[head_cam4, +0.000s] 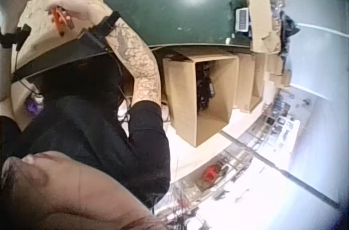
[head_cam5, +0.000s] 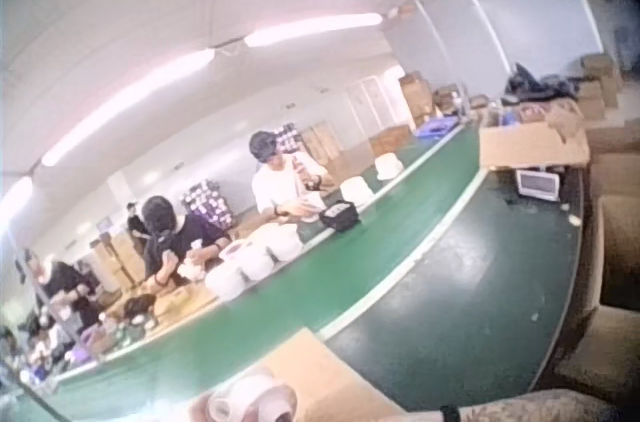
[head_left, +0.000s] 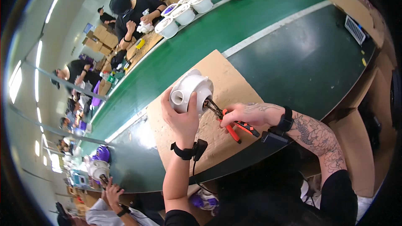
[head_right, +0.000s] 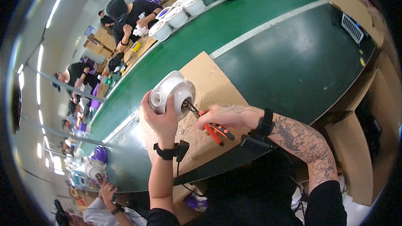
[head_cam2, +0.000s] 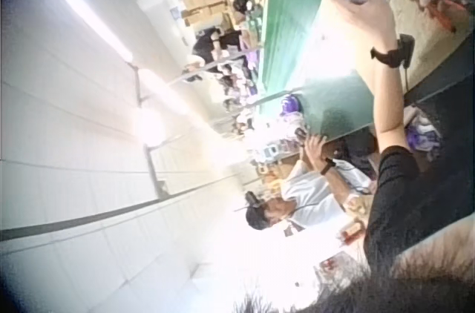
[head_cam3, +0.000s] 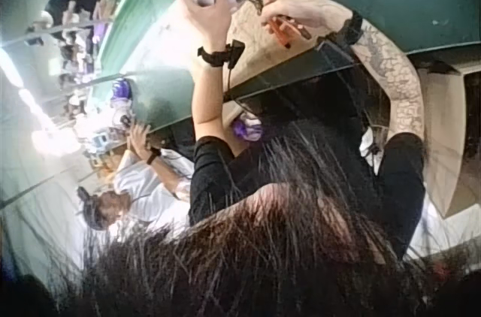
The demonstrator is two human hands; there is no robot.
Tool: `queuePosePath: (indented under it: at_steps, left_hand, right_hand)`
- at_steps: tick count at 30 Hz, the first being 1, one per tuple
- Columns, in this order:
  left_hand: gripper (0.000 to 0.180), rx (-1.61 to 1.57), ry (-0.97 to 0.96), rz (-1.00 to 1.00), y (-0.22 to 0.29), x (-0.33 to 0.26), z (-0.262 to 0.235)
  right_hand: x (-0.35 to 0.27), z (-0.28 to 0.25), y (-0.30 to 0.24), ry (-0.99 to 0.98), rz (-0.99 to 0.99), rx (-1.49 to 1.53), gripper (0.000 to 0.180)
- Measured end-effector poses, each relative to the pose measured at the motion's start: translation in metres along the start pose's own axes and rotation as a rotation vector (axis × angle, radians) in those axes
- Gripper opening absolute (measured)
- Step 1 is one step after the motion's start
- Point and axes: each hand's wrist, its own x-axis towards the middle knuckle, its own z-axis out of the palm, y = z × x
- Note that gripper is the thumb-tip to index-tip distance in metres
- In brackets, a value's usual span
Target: The person uses pliers to manipulate the internal components of a white plastic housing, likely a light fixture. They repeatedly insert the pliers into the central opening to adjust or remove parts while holding the object steady with their other hand.
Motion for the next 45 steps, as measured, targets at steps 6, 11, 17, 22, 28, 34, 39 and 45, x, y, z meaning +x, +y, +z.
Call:
queuePosePath:
  at_steps: [6,11,17,22,28,34,39,45]
  left_hand:
    - [0.059,-0.052,0.062,-0.03,-0.03,-0.018,-0.033]
    - [0.053,-0.249,0.0,-0.249,-0.04,-0.033,-0.053]
    - [0.052,-0.47,0.049,-0.483,-0.067,-0.033,-0.051]
    - [0.055,-0.607,0.09,-0.618,-0.079,-0.023,-0.058]
    - [0.059,-0.639,0.112,-0.674,-0.096,-0.031,-0.047]
    - [0.056,-0.655,0.122,-0.795,-0.113,-0.034,-0.035]
    - [0.054,-0.593,0.163,-0.97,-0.131,-0.034,-0.029]
    - [0.055,-0.651,0.106,-1.0,-0.122,-0.032,-0.035]
  right_hand:
    - [-0.003,0.035,-0.053,0.036,0.122,-0.767,0.043]
    - [-0.024,0.064,-0.044,0.13,-0.049,-0.884,0.048]
    - [-0.038,0.071,-0.073,-0.007,0.384,-1.066,0.041]
    - [-0.045,0.051,-0.066,-0.087,0.685,-0.917,0.027]
    - [0.001,-0.01,-0.05,-0.305,0.817,-0.707,0.021]
    - [0.065,-0.067,-0.027,-0.451,1.012,-0.615,0.017]
    - [0.102,-0.082,-0.013,-0.927,1.163,0.023,0.056]
    - [0.111,-0.089,-0.011,-0.812,1.385,0.366,0.08]
